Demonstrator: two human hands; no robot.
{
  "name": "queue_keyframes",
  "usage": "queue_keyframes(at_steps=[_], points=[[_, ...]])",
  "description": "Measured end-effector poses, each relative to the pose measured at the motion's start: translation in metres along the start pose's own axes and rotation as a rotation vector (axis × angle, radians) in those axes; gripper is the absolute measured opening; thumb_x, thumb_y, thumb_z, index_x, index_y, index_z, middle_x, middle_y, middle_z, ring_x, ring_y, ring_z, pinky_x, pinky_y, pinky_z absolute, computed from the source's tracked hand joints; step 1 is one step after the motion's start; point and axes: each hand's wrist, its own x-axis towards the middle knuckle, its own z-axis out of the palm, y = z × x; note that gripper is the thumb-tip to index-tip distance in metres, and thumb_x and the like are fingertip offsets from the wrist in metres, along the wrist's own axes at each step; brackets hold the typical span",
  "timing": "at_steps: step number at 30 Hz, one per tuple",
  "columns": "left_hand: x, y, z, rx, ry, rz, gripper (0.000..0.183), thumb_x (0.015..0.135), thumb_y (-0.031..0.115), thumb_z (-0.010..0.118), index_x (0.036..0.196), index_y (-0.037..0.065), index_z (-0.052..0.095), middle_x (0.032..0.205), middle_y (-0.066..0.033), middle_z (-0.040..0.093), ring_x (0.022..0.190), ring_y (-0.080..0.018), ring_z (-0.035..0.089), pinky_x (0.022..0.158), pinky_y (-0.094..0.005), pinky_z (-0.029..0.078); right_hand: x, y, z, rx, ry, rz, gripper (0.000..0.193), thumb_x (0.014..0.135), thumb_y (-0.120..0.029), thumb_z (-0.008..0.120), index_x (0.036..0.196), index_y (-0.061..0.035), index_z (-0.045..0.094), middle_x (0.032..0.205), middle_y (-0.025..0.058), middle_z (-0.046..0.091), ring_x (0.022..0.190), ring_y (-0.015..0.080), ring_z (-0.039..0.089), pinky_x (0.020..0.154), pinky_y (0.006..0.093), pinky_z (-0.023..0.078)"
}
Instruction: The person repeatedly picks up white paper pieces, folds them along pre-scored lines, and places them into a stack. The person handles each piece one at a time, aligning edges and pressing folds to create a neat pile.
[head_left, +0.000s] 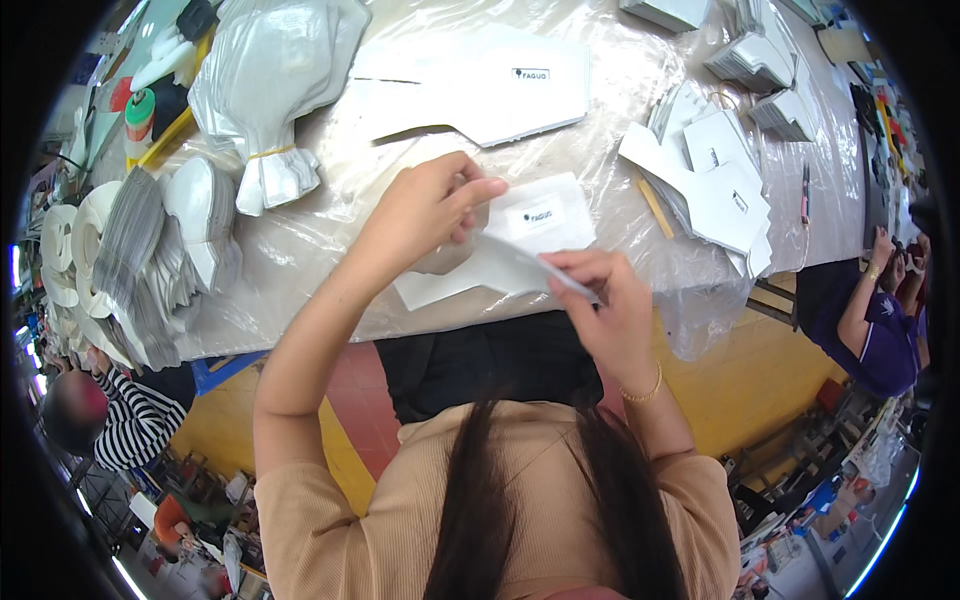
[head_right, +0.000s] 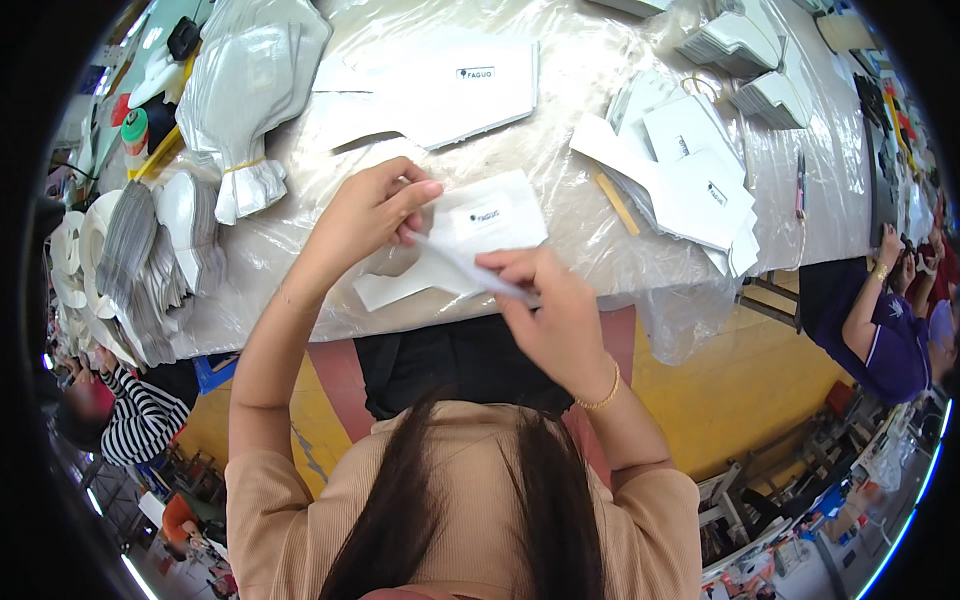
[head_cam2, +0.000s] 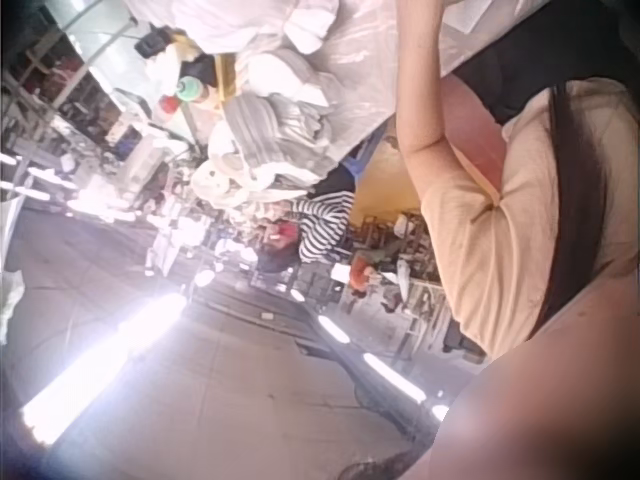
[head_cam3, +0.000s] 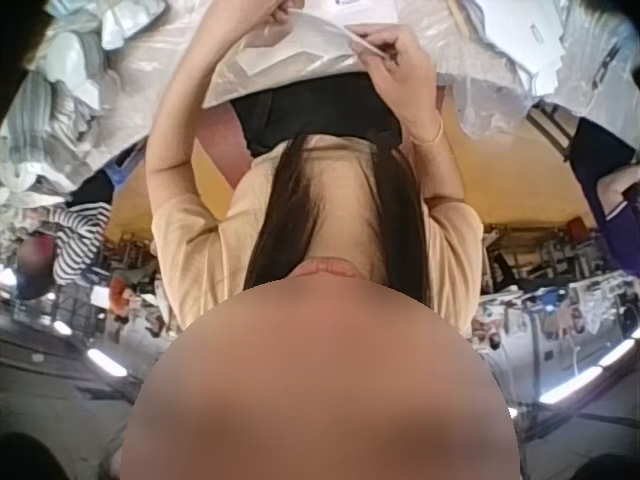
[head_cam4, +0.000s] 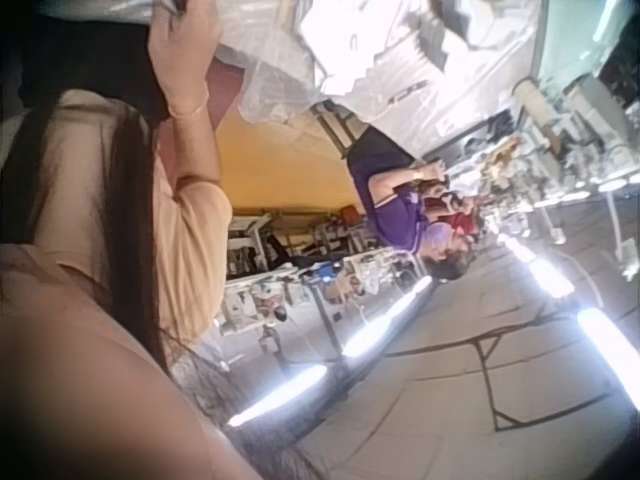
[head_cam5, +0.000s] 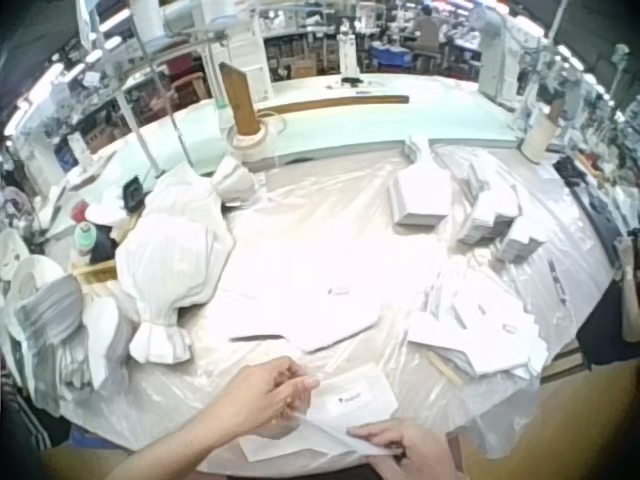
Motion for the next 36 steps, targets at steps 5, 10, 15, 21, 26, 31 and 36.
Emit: queue_keyframes(at_steps=[5,10,15,21,26,31,36], points=[[-0.042,-0.033,0.023,-0.012,0.302,0.207,0.023,0.093,0.016,0.069,0.108,0.000,0.062,0.092,-0.0091,0.066,0.082,-0.0179,0.065,0.067,-0.0292,0.053,0.022,0.016,-0.001,0.015,0.135,0.167,0.024,0.089,-0.001,0.070,0.109,0.0022,0.057,0.101,0.0146,0.072,0.090,0.0199,0.072,0.069,0.0282,0.057],[-0.068,-0.068,0.059,0.490,0.348,0.783,0.044,0.087,0.017,0.071,0.128,0.006,0.059,0.136,-0.0168,0.052,0.123,-0.0335,0.053,0.100,-0.0445,0.045,0.030,0.015,-0.003,0.040,0.189,0.212,0.024,0.088,-0.004,0.074,0.106,0.0047,0.061,0.093,0.0125,0.072,0.082,0.0123,0.068,0.066,0.0250,0.055],[-0.072,-0.080,0.084,0.707,0.196,0.756,0.077,0.084,0.045,0.069,0.149,0.013,0.042,0.159,-0.0114,0.032,0.147,-0.0308,0.029,0.118,-0.0482,0.025,0.039,0.018,-0.010,-0.109,0.248,0.235,0.021,0.086,-0.009,0.077,0.095,0.0047,0.065,0.080,0.0091,0.070,0.069,0.0110,0.065,0.061,0.0242,0.051],[-0.074,-0.081,0.088,0.778,0.150,0.671,0.080,0.085,0.053,0.064,0.149,0.012,0.041,0.159,-0.0096,0.033,0.148,-0.0271,0.028,0.120,-0.0469,0.022,0.040,0.020,-0.012,-0.139,0.258,0.253,0.019,0.085,-0.009,0.078,0.092,0.0045,0.068,0.075,0.0095,0.070,0.065,0.0108,0.064,0.059,0.0241,0.050],[-0.075,-0.079,0.087,0.799,0.132,0.657,0.084,0.082,0.053,0.067,0.149,0.011,0.041,0.157,-0.0099,0.036,0.147,-0.0291,0.030,0.120,-0.0480,0.023,0.040,0.019,-0.012,-0.162,0.263,0.261,0.017,0.084,-0.009,0.078,0.092,0.0034,0.069,0.071,0.0102,0.070,0.063,0.0101,0.064,0.057,0.0245,0.049],[-0.077,-0.074,0.084,0.796,0.152,0.669,0.080,0.082,0.051,0.069,0.145,0.007,0.046,0.156,-0.0113,0.037,0.145,-0.0290,0.032,0.118,-0.0475,0.026,0.039,0.015,-0.013,-0.251,0.256,0.224,0.016,0.084,-0.009,0.078,0.091,0.0026,0.069,0.071,0.0109,0.070,0.062,0.0117,0.065,0.057,0.0250,0.050],[-0.067,-0.063,0.084,0.754,0.255,0.747,0.079,0.081,0.049,0.071,0.142,0.004,0.049,0.144,-0.0143,0.045,0.131,-0.0312,0.044,0.107,-0.0466,0.036,0.040,0.013,-0.011,-0.272,0.245,0.266,0.018,0.083,-0.008,0.080,0.092,0.0041,0.070,0.076,0.0055,0.071,0.068,0.0071,0.063,0.062,0.0216,0.050]])
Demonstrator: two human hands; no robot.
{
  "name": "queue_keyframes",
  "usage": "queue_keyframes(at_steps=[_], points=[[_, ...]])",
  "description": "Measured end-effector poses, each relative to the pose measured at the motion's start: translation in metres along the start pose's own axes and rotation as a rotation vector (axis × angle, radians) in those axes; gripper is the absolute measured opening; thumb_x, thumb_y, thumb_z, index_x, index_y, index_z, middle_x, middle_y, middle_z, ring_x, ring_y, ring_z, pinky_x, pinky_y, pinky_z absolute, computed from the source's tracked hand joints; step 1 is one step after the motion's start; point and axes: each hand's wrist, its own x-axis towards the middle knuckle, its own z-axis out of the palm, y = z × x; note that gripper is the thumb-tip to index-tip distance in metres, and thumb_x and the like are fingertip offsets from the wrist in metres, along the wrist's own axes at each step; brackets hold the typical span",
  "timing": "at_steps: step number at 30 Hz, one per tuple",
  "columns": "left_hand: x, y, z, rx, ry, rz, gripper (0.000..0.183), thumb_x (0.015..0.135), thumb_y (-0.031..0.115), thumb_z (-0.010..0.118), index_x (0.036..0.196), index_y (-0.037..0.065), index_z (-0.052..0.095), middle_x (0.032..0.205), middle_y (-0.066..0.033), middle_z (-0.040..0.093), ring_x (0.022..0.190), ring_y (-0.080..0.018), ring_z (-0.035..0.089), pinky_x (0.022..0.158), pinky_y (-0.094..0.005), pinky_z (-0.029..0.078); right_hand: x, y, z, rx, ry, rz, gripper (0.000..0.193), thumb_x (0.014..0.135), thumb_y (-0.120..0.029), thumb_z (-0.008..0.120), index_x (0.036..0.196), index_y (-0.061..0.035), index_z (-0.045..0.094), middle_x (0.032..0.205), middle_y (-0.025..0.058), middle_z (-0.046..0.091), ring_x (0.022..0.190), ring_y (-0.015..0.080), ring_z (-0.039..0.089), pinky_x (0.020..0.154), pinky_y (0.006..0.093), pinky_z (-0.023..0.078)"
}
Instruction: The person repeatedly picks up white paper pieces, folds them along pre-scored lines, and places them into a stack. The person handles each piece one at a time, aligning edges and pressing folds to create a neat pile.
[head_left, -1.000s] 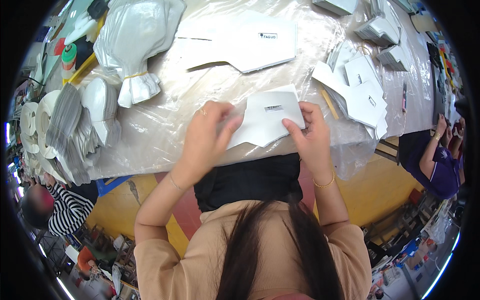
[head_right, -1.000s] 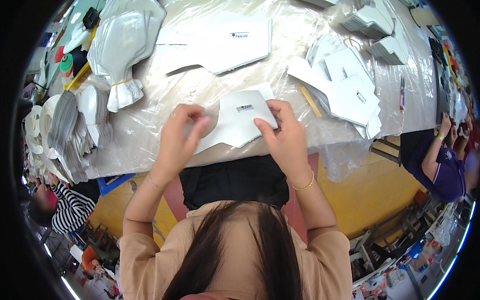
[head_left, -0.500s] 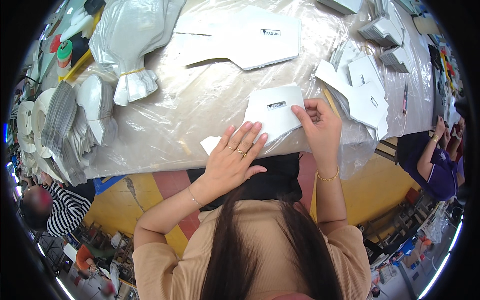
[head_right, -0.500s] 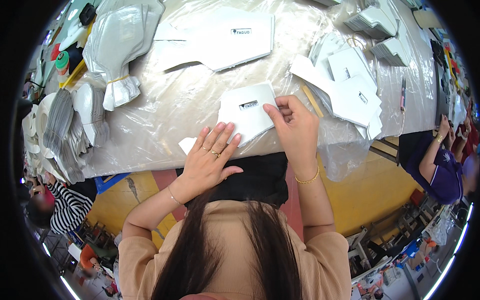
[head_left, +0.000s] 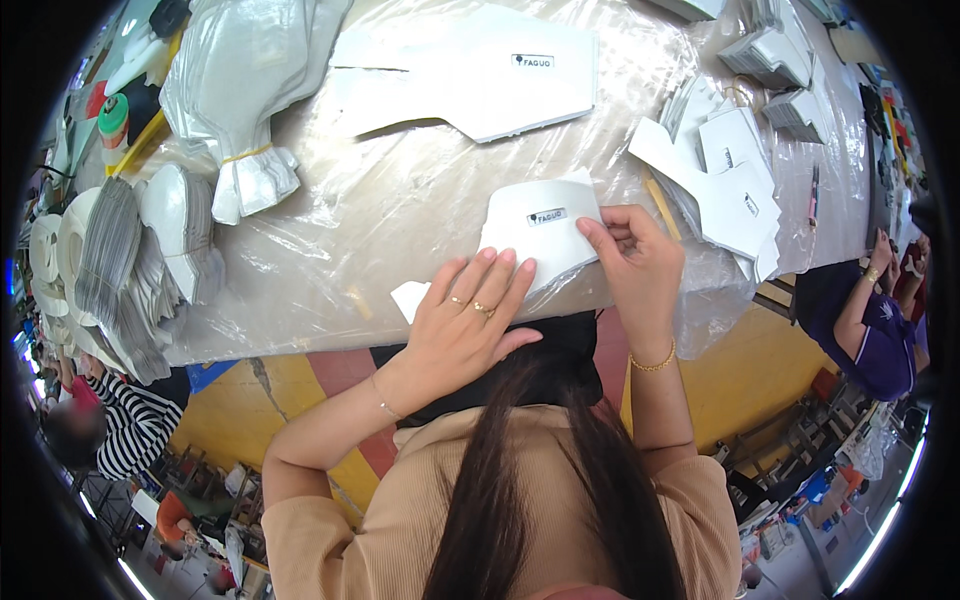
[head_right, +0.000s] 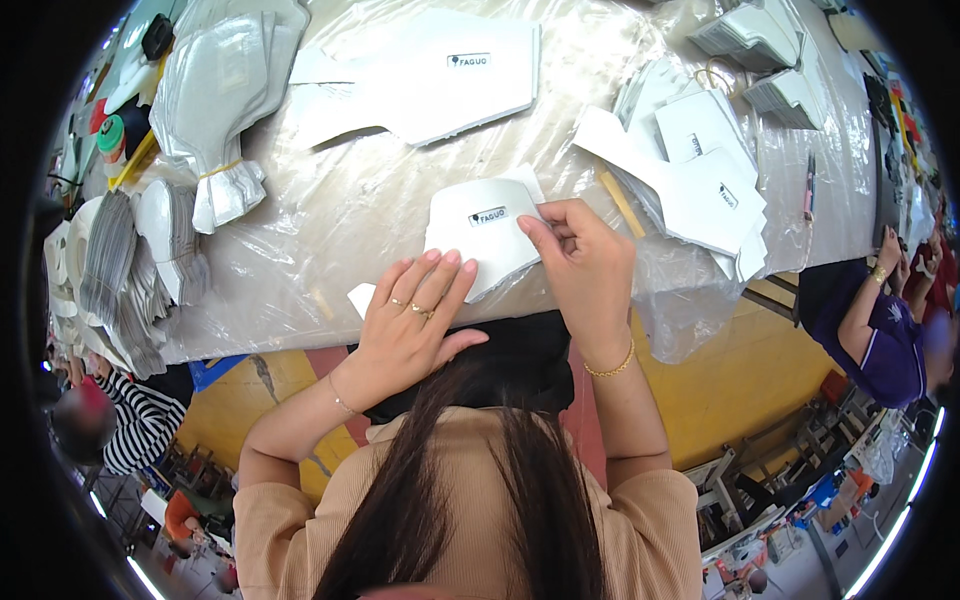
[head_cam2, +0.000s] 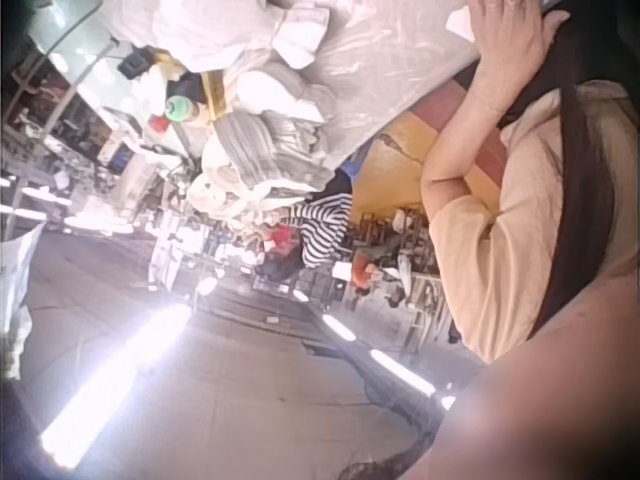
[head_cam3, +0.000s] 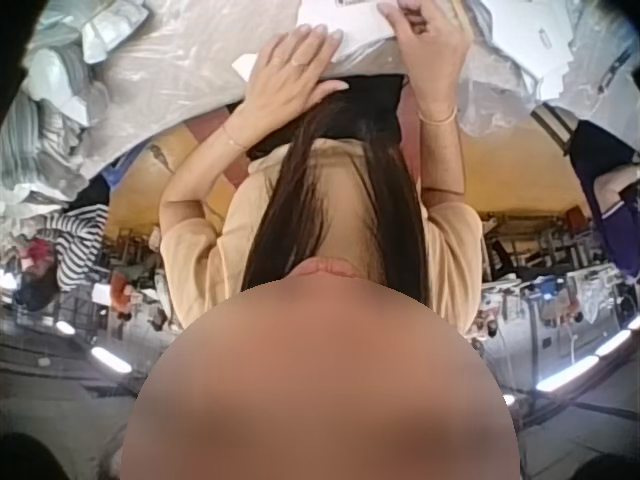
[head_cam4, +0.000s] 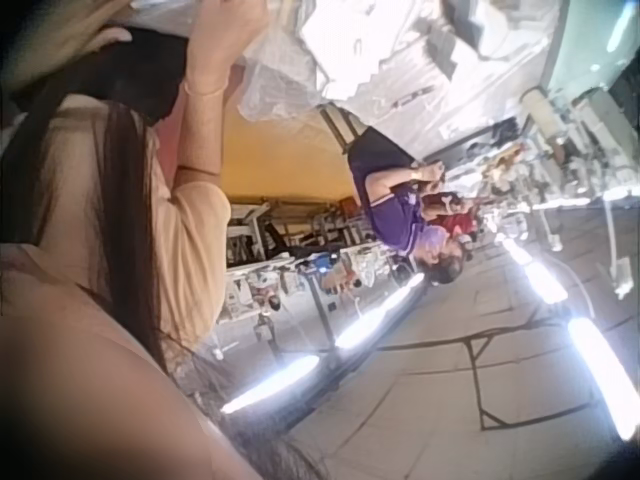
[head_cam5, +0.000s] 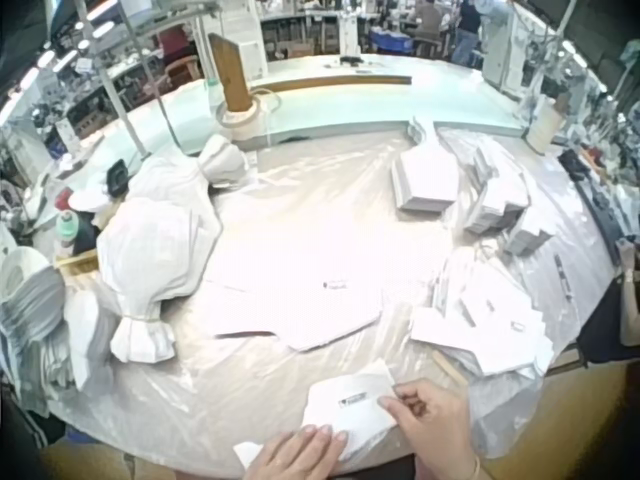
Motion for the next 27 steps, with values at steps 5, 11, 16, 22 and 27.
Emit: queue_keyframes(at_steps=[5,11,16,22,27], points=[[0.022,-0.003,0.010,0.006,0.077,0.024,0.084,0.078,0.049,0.073,0.143,0.001,0.048,0.120,-0.0113,0.046,0.107,-0.0299,0.046,0.095,-0.0450,0.040,-0.002,0.000,0.000,0.005,0.014,-0.014,0.016,0.083,-0.007,0.079,0.092,0.0034,0.071,0.076,0.0059,0.072,0.067,0.0069,0.064,0.062,0.0212,0.051],[0.024,-0.002,0.015,0.069,0.095,0.028,0.084,0.078,0.049,0.073,0.143,0.001,0.048,0.121,-0.0101,0.040,0.106,-0.0289,0.040,0.094,-0.0436,0.038,-0.002,0.002,0.002,0.008,0.015,-0.021,0.015,0.084,-0.007,0.079,0.093,0.0033,0.071,0.077,0.0062,0.072,0.068,0.0067,0.064,0.062,0.0209,0.051],[0.023,-0.001,0.018,0.084,0.105,0.023,0.082,0.080,0.050,0.072,0.142,0.002,0.049,0.121,-0.0098,0.039,0.107,-0.0289,0.039,0.095,-0.0439,0.037,-0.003,0.002,0.002,0.001,0.015,-0.031,0.015,0.084,-0.006,0.079,0.093,0.0033,0.071,0.077,0.0058,0.072,0.068,0.0067,0.064,0.062,0.0208,0.051],[0.025,-0.001,0.017,0.098,0.098,0.016,0.079,0.081,0.050,0.070,0.141,0.002,0.051,0.119,-0.0099,0.040,0.106,-0.0285,0.040,0.094,-0.0436,0.037,-0.003,0.001,0.002,0.005,0.021,-0.032,0.015,0.084,-0.005,0.078,0.093,0.0035,0.071,0.076,0.0053,0.071,0.068,0.0068,0.064,0.062,0.0208,0.051],[0.026,0.000,0.015,0.097,0.085,0.010,0.078,0.081,0.049,0.071,0.140,0.002,0.051,0.118,-0.0105,0.042,0.106,-0.0286,0.041,0.093,-0.0441,0.037,-0.004,0.002,0.003,0.009,0.018,-0.026,0.015,0.084,-0.005,0.078,0.093,0.0037,0.071,0.078,0.0055,0.070,0.068,0.0072,0.063,0.063,0.0218,0.051]])
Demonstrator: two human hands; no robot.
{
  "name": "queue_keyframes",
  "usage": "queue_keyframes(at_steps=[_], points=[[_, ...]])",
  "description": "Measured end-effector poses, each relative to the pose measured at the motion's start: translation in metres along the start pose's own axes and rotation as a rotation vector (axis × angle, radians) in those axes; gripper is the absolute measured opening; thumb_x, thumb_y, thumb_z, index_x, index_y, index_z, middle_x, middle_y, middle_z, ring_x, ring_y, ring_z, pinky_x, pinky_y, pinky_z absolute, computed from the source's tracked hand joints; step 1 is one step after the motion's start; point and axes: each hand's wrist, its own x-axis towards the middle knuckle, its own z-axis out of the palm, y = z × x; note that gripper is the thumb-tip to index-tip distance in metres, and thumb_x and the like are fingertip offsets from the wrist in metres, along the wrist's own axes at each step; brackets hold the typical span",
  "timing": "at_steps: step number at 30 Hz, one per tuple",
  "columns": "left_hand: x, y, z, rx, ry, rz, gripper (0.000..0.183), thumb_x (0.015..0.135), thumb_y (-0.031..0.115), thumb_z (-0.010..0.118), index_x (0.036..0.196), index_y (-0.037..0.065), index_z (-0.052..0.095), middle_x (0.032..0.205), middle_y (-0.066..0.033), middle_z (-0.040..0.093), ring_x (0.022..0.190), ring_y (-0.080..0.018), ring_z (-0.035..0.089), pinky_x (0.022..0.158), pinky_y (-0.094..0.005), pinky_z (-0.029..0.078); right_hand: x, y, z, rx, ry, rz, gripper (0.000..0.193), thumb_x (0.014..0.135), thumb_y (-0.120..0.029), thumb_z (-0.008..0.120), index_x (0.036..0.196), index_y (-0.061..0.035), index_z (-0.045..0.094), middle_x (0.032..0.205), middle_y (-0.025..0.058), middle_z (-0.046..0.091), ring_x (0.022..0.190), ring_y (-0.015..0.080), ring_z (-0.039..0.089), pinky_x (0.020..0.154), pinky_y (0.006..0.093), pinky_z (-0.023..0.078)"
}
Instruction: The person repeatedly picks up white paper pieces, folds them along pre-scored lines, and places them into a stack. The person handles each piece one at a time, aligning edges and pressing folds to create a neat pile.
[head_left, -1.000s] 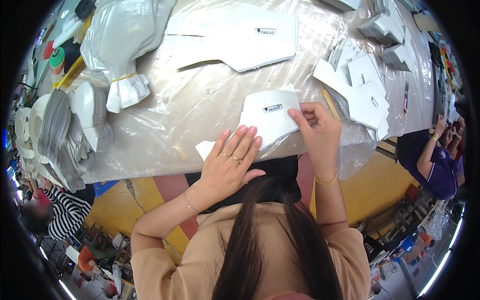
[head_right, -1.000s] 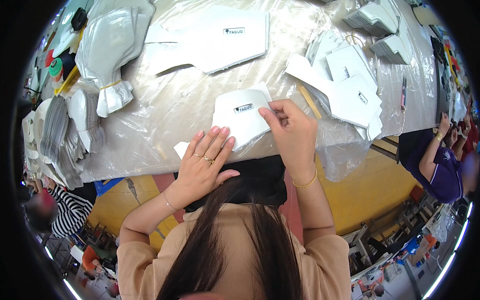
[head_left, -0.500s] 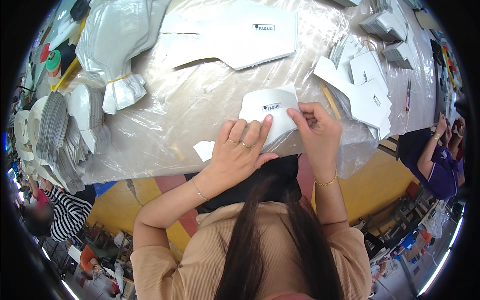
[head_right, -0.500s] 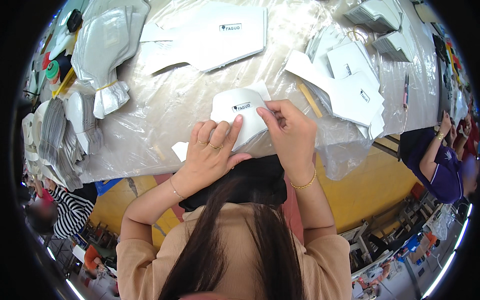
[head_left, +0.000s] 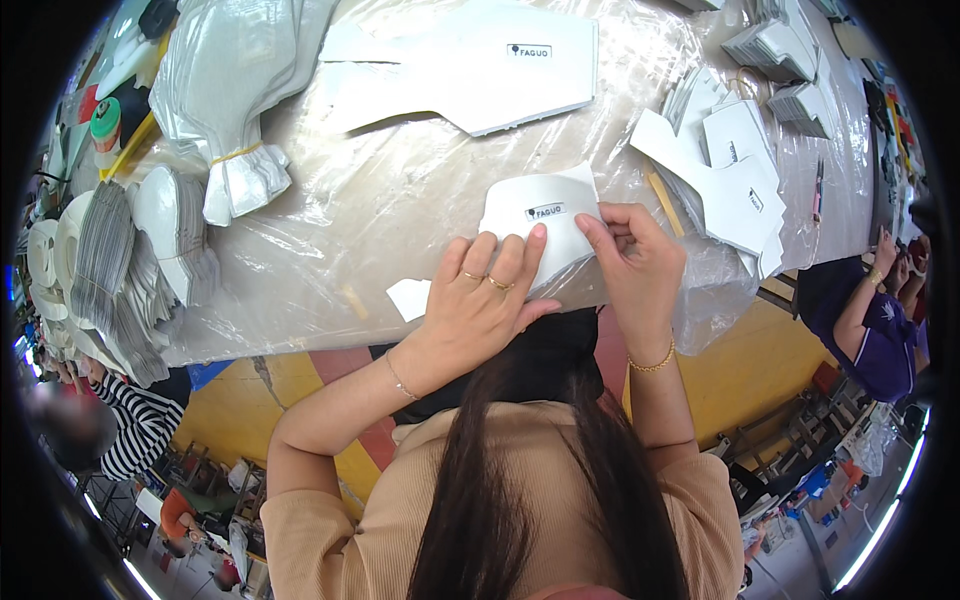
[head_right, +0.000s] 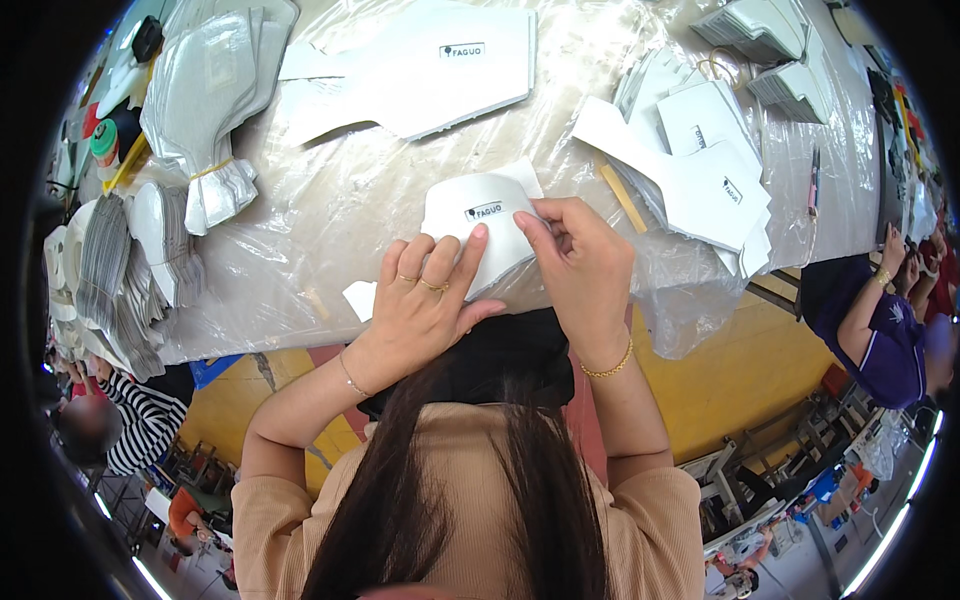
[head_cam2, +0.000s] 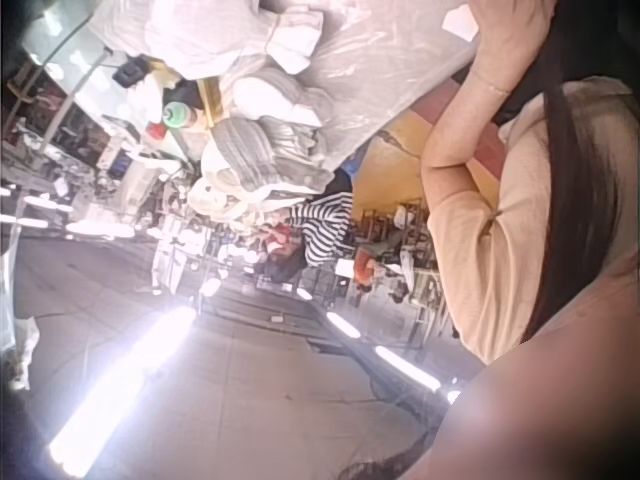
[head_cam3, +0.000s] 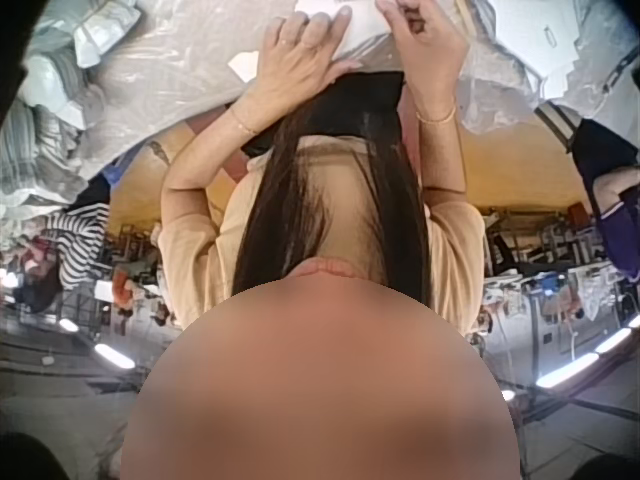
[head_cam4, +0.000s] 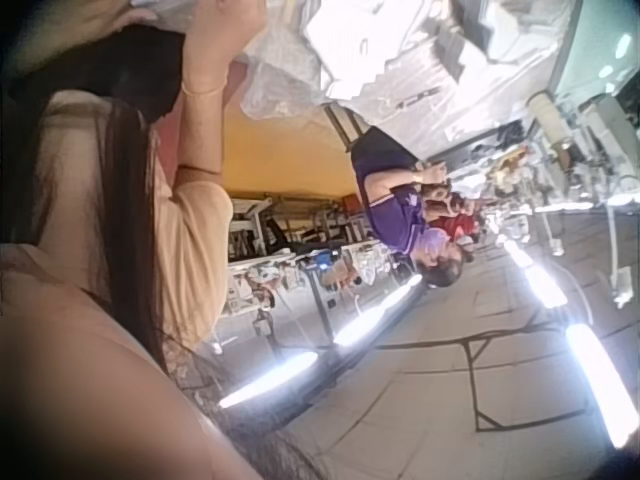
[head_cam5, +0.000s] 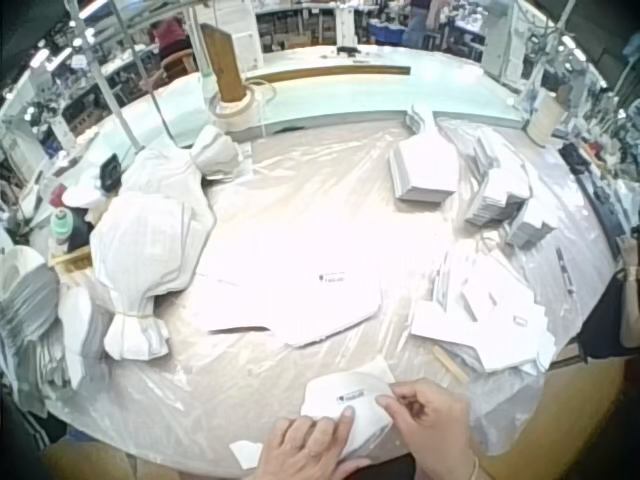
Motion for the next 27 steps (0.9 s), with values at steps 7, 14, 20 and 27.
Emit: queue_keyframes(at_steps=[7,14,20,27], points=[[-0.004,0.008,0.010,0.102,0.042,-0.035,0.080,0.081,0.051,0.071,0.141,0.003,0.051,0.137,-0.0101,0.042,0.117,-0.0300,0.041,0.095,-0.0438,0.037,0.006,0.002,-0.001,-0.081,0.027,-0.097,0.014,0.082,-0.006,0.078,0.088,0.0015,0.067,0.083,0.0088,0.067,0.063,0.0149,0.063,0.059,0.0264,0.051],[-0.009,0.019,0.014,0.202,0.004,-0.093,0.082,0.083,0.056,0.068,0.144,0.004,0.049,0.145,-0.0101,0.038,0.123,-0.0301,0.040,0.096,-0.0464,0.033,0.007,-0.002,-0.002,-0.081,0.007,-0.027,0.017,0.082,-0.007,0.079,0.090,0.0034,0.068,0.082,0.0084,0.067,0.066,0.0130,0.063,0.062,0.0252,0.051],[-0.007,0.023,0.015,0.273,-0.003,-0.116,0.086,0.081,0.060,0.067,0.146,0.006,0.048,0.142,-0.0089,0.040,0.124,-0.0286,0.040,0.094,-0.0464,0.028,0.009,0.000,0.002,-0.092,0.033,-0.064,0.016,0.081,-0.007,0.079,0.088,0.0014,0.067,0.081,0.0100,0.067,0.064,0.0179,0.065,0.058,0.0287,0.052],[-0.004,0.027,0.016,0.305,-0.006,-0.141,0.088,0.079,0.063,0.068,0.147,0.010,0.048,0.139,-0.0090,0.039,0.121,-0.0280,0.040,0.092,-0.0460,0.027,0.009,0.001,0.003,-0.135,0.040,-0.082,0.017,0.081,-0.006,0.079,0.088,0.0038,0.067,0.080,0.0087,0.068,0.064,0.0117,0.061,0.059,0.0245,0.050]])
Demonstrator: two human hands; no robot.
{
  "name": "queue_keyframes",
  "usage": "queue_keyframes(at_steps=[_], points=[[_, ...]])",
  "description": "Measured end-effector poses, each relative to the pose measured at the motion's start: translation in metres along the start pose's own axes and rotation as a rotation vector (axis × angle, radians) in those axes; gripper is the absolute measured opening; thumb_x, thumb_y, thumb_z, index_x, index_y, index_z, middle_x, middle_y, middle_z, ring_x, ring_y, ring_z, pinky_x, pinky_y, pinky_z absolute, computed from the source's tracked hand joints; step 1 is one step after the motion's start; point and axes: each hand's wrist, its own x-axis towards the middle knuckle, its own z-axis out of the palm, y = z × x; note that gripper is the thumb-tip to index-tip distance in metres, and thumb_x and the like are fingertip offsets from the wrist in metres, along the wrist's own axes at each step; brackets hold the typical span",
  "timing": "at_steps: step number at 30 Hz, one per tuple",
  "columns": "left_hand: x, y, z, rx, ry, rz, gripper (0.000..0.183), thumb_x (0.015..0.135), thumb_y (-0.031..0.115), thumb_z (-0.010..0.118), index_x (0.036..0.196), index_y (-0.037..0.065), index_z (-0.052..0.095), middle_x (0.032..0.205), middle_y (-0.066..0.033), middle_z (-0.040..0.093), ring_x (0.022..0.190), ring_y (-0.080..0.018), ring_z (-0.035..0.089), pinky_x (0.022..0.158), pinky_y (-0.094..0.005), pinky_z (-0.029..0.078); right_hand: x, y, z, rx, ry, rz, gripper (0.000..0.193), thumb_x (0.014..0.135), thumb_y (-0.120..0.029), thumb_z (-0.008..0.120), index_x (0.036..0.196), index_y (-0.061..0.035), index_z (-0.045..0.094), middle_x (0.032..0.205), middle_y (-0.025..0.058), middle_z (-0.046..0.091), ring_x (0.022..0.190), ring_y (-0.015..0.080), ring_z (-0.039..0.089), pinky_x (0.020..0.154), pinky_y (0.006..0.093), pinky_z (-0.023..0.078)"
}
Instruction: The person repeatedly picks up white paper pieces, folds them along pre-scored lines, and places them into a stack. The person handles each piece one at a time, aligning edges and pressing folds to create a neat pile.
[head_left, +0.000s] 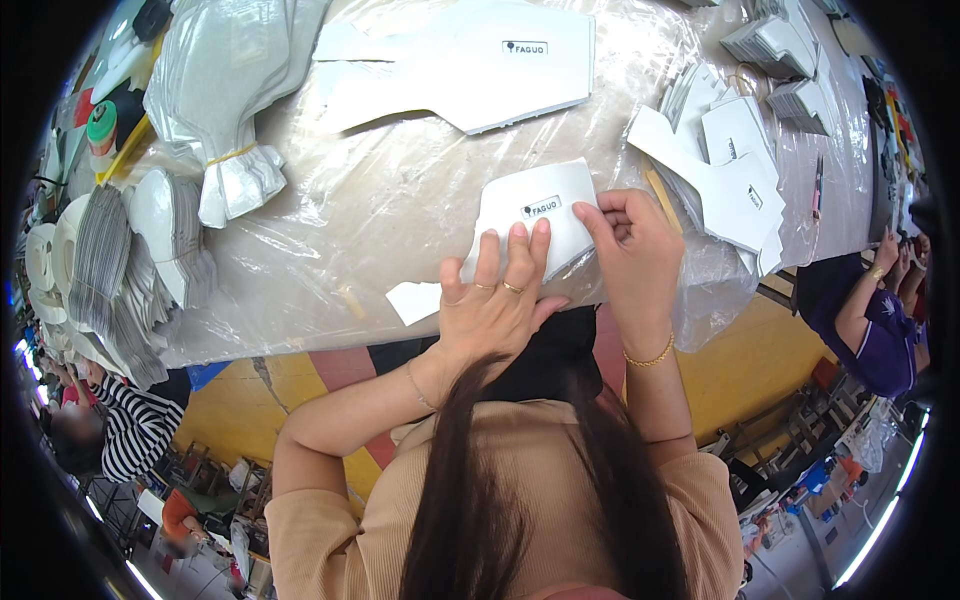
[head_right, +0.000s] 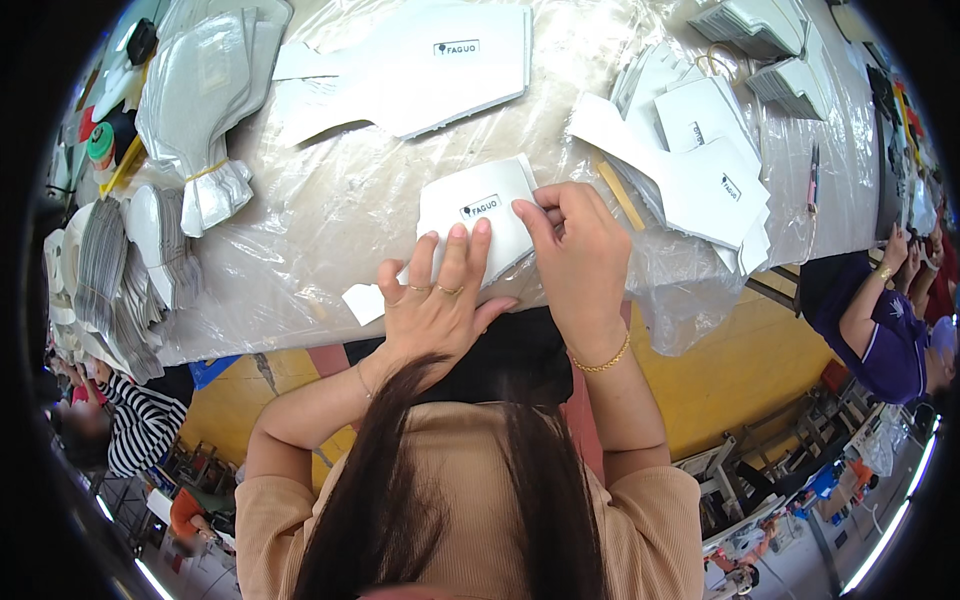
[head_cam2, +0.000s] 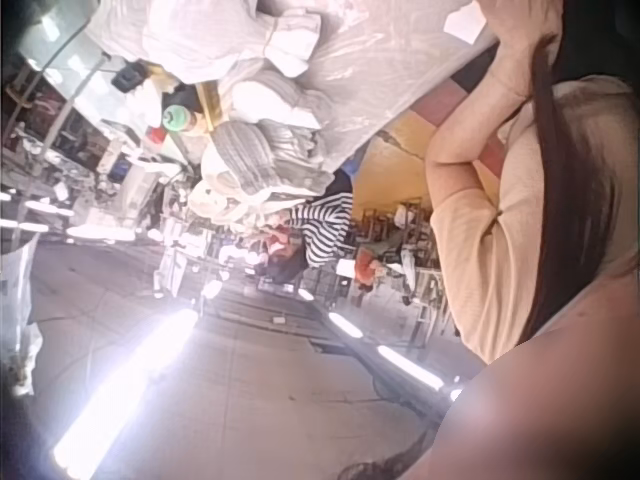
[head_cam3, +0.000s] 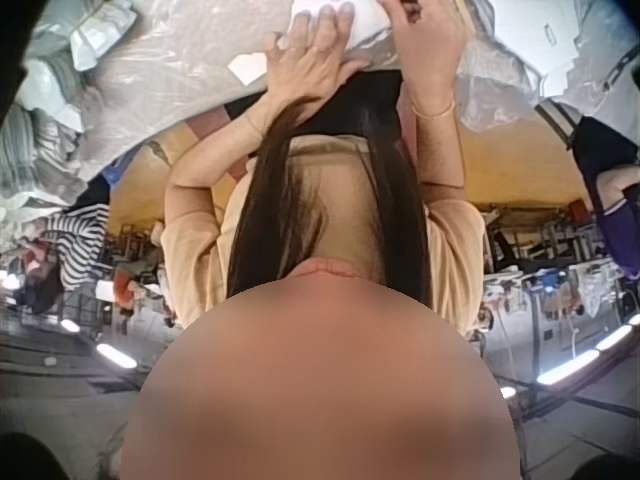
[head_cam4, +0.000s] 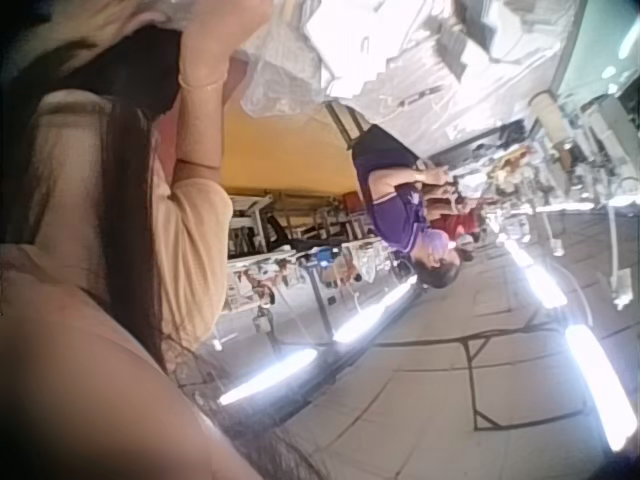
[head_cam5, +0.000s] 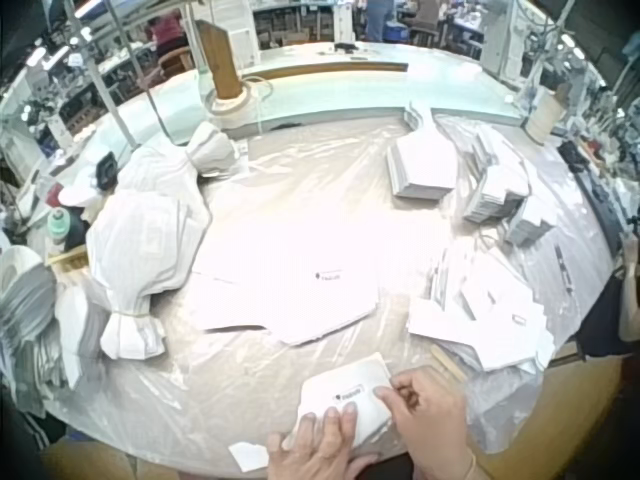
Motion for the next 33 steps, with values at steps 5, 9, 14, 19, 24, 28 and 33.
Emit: queue_keyframes(at_steps=[5,9,14,19,24,28,33], points=[[0.005,0.005,0.000,0.016,-0.014,-0.016,0.089,0.079,0.065,0.067,0.147,0.012,0.047,0.135,-0.0109,0.039,0.118,-0.0296,0.040,0.092,-0.0465,0.027,0.000,0.000,0.001,-0.012,0.000,-0.008,0.017,0.081,-0.006,0.079,0.088,0.0023,0.066,0.080,0.0095,0.067,0.063,0.0152,0.062,0.058,0.0272,0.050],[0.009,0.006,0.000,-0.002,0.018,-0.035,0.091,0.075,0.064,0.067,0.146,0.010,0.049,0.125,-0.0088,0.045,0.118,-0.0262,0.042,0.089,-0.0463,0.029,0.000,-0.001,0.001,-0.028,-0.006,-0.012,0.018,0.081,-0.008,0.078,0.088,0.0000,0.064,0.082,0.0104,0.065,0.063,0.0206,0.064,0.057,0.0315,0.050],[0.011,0.008,-0.002,0.021,-0.019,-0.026,0.088,0.079,0.065,0.067,0.147,0.012,0.047,0.130,-0.0126,0.043,0.116,-0.0296,0.041,0.090,-0.0467,0.028,0.001,-0.001,0.002,-0.039,0.005,-0.020,0.016,0.081,-0.005,0.079,0.086,0.0033,0.066,0.078,0.0094,0.066,0.062,0.0139,0.061,0.057,0.0264,0.049],[0.013,0.010,-0.004,0.009,-0.016,-0.034,0.087,0.078,0.061,0.070,0.146,0.010,0.049,0.125,-0.0113,0.047,0.115,-0.0279,0.043,0.089,-0.0462,0.029,0.002,0.000,0.002,-0.074,-0.021,-0.086,0.020,0.080,-0.006,0.079,0.090,0.0020,0.064,0.081,0.0094,0.064,0.064,0.0173,0.060,0.058,0.0284,0.048],[0.013,0.010,-0.003,-0.010,0.034,-0.053,0.086,0.077,0.057,0.071,0.144,0.008,0.050,0.121,-0.0094,0.049,0.114,-0.0257,0.045,0.088,-0.0456,0.030,0.005,0.005,0.003,-0.226,0.054,-0.220,0.031,0.077,-0.010,0.081,0.101,-0.0016,0.063,0.093,0.0098,0.061,0.082,0.0250,0.058,0.072,0.0346,0.048],[0.011,0.011,0.000,0.017,0.014,-0.041,0.089,0.076,0.060,0.073,0.146,0.012,0.048,0.127,-0.0121,0.045,0.115,-0.0292,0.041,0.090,-0.0470,0.029,0.005,0.007,0.006,-0.200,0.029,-0.211,0.038,0.075,-0.015,0.082,0.107,-0.0045,0.063,0.103,0.0120,0.058,0.097,0.0337,0.054,0.084,0.0434,0.043],[0.009,0.010,0.003,0.008,0.020,-0.039,0.090,0.075,0.061,0.073,0.146,0.012,0.048,0.129,-0.0123,0.042,0.116,-0.0296,0.040,0.089,-0.0469,0.030,0.003,0.006,0.008,-0.257,0.120,-0.271,0.040,0.075,-0.015,0.083,0.108,-0.0054,0.064,0.104,0.0113,0.057,0.100,0.0316,0.053,0.087,0.0427,0.043]])
